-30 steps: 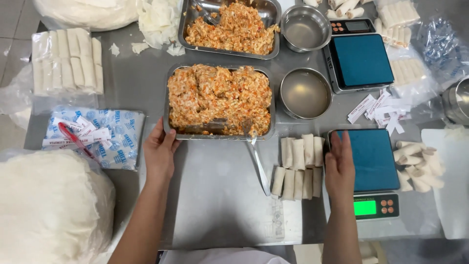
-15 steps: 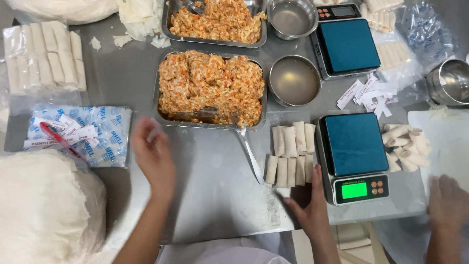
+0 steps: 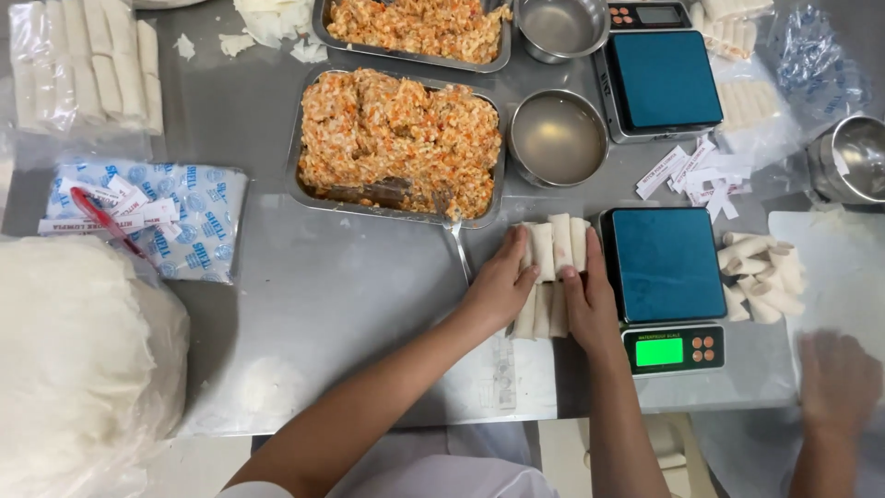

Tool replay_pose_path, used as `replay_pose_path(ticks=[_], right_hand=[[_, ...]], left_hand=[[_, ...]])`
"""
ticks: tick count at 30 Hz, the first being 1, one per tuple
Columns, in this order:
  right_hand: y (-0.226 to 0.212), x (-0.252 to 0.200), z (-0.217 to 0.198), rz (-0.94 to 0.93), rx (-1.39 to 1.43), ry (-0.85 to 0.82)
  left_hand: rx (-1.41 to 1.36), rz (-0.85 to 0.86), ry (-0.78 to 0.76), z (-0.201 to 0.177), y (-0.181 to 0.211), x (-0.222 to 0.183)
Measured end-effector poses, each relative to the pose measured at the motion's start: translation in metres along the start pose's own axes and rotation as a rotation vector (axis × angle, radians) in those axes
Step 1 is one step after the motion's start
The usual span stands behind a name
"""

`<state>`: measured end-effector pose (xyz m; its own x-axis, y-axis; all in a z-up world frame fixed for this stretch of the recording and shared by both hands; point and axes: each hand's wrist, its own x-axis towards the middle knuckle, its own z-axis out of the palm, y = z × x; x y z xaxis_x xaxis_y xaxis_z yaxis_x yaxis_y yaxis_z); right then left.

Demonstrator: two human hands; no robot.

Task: Assembling lumpia rolls by placing meat and vegetable filling onto wrappers and rolling them tightly on a stainless steel work surface.

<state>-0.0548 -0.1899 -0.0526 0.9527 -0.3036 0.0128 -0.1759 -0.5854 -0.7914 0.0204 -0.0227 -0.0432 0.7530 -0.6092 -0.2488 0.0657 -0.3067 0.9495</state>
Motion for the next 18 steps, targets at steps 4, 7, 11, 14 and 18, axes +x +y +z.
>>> replay_pose_path(ticks=[4,7,11,14,18], right_hand=[[0.003,0.011,0.0,-0.038,0.074,-0.002],[0.007,0.019,-0.001,-0.089,0.099,-0.019],[-0.005,0.0,-0.005,-0.152,0.033,-0.008],[0.001,-0.043,-0.004,-0.104,0.116,0.02],[0.016,-0.079,0.025,-0.027,0.243,0.155]], left_hand=[[0.043,0.037,0.097,0.006,-0.008,0.009],[0.044,0.07,0.112,-0.001,-0.009,0.014],[0.097,0.07,0.047,-0.018,0.012,-0.022],[0.364,0.149,-0.04,-0.016,0.027,-0.064],[0.837,0.34,-0.003,0.013,-0.017,-0.076]])
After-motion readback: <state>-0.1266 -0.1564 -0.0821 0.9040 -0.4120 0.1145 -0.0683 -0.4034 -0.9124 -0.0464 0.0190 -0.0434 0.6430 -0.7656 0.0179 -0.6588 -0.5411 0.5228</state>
